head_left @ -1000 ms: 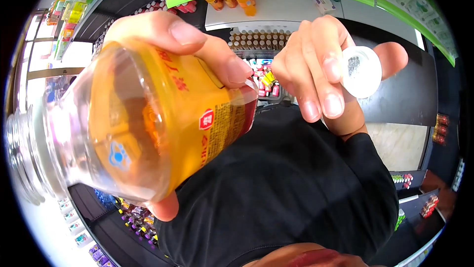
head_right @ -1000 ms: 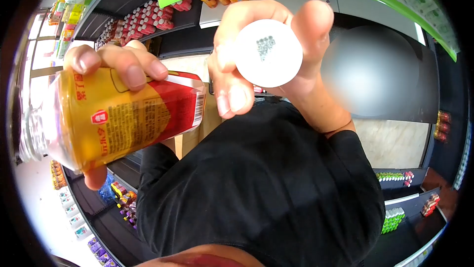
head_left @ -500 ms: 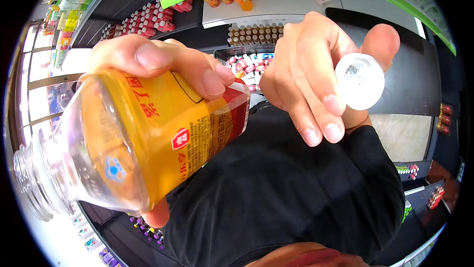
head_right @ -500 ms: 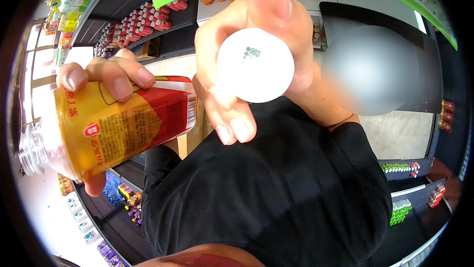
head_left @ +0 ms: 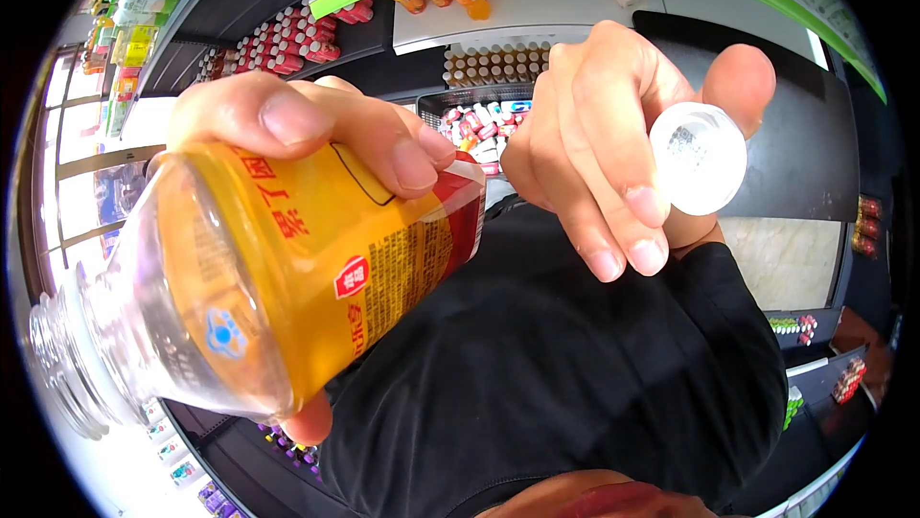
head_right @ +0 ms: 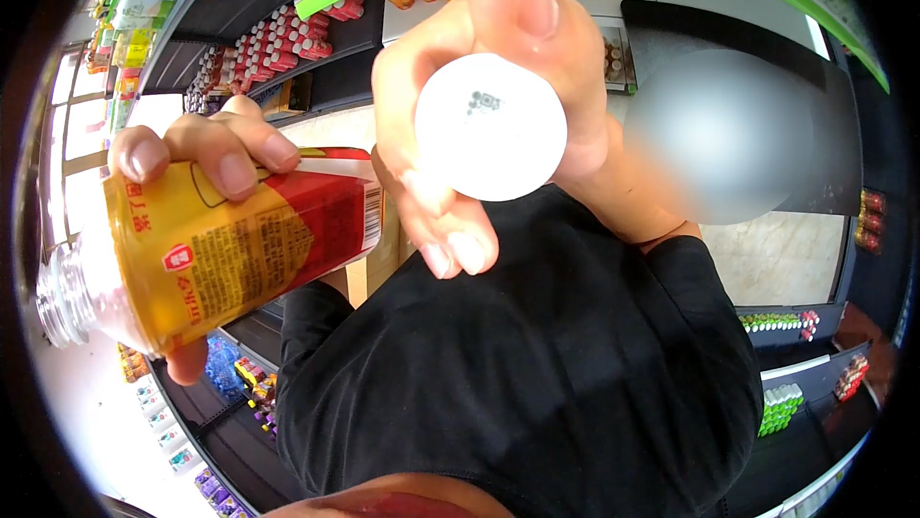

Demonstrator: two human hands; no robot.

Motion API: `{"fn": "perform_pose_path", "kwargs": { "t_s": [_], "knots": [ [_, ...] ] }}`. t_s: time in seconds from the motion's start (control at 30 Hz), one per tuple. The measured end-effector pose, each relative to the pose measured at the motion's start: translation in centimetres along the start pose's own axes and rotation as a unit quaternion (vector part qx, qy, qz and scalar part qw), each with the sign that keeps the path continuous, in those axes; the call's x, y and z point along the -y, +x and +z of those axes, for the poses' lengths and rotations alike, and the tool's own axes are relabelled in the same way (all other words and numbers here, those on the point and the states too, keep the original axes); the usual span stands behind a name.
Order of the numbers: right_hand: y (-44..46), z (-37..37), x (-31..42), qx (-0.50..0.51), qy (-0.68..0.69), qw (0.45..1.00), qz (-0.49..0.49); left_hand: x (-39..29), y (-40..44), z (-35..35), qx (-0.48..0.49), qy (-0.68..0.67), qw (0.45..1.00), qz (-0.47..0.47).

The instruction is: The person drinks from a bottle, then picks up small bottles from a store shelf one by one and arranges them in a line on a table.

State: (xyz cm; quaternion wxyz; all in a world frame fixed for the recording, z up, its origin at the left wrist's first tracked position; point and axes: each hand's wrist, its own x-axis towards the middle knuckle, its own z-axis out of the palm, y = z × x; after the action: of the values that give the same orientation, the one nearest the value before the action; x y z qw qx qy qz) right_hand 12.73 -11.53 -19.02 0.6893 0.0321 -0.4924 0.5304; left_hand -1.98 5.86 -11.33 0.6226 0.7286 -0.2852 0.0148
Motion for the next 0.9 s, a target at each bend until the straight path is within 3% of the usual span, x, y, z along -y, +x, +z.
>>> {"fn": "perform_pose_path", "kwargs": {
  "t_s": [0.07, 0.23, 0.37, 0.43, 0.47, 0.53, 0.73, 0.9],
  "knots": [
    [0.9, 0.8, 0.5, -0.008, -0.056, 0.998, 0.009, 0.1, 0.1, 0.0, -0.001, -0.001, 1.000, 0.001],
    [-0.2, -0.2, -2.3, -0.005, 0.059, 0.991, -0.120, 0.4, 0.2, 0.1, -0.003, -0.001, 1.000, 0.003],
    [-0.3, -0.8, -0.1, 0.019, 0.003, 1.000, -0.016, 0.5, 0.3, -0.1, -0.002, -0.001, 1.000, 0.003],
    [0.0, -0.8, -0.3, 0.037, 0.010, 0.998, -0.044, 0.5, 0.2, -0.1, -0.001, -0.001, 1.000, 0.003],
    [0.7, -0.8, -1.9, 0.053, 0.041, 0.990, -0.122, 0.5, 0.2, -0.1, -0.001, -0.001, 1.000, 0.003],
    [1.0, -0.8, -2.7, 0.066, 0.064, 0.981, -0.172, 0.4, 0.3, 0.1, 0.000, -0.002, 1.000, 0.001],
    [-0.5, -1.5, -0.7, 0.046, 0.029, 0.998, -0.029, -0.1, -0.2, 0.6, 0.000, 0.003, 1.000, -0.011],
    [-2.0, -3.1, -0.6, -0.005, 0.042, 0.999, -0.009, 0.7, -0.3, 0.8, -0.050, 0.050, 0.997, 0.021]
  ]
}}
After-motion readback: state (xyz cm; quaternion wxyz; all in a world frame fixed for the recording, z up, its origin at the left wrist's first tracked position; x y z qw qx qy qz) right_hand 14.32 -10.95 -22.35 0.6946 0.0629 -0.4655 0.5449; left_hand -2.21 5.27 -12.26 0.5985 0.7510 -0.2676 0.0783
